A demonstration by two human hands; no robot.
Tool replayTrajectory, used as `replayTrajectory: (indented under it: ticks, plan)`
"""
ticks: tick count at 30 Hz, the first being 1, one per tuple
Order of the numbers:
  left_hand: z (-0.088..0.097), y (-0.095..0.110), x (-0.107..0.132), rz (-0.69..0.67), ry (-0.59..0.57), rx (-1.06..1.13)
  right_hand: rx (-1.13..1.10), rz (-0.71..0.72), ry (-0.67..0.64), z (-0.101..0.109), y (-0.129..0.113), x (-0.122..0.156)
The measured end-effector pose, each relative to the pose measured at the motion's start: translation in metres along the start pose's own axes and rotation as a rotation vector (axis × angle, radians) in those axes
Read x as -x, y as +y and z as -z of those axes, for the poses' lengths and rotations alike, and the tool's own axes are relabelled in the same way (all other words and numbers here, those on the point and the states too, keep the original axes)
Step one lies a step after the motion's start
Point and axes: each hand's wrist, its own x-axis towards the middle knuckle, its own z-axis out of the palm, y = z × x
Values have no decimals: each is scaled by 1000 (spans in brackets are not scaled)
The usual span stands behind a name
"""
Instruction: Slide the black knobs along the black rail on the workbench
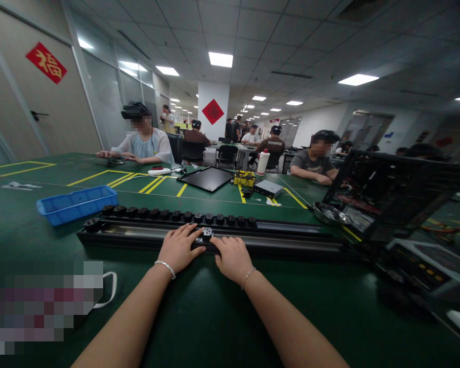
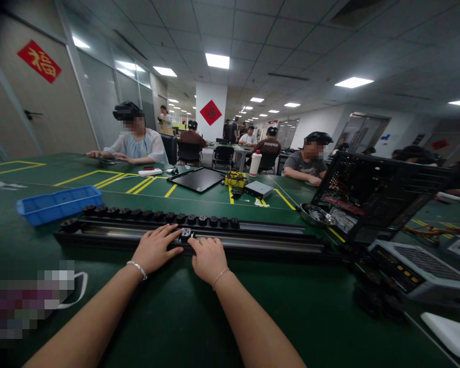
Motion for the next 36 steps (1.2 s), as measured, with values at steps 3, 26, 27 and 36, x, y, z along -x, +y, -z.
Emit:
replayTrajectory:
  ticks: [3,26,27,36]
  plan:
    - [1,1,0,10,1,8,8,-4,-12,-1,0,0]
    - [0,-1,0,1,20,10,-2,-2,-4,-1,1,0]
    - [0,-1,0,2,17,8,1,-1,-6,-1,1,0]
    - [2,0,0,9,4,-6,-7,9,25,-5,2,0]
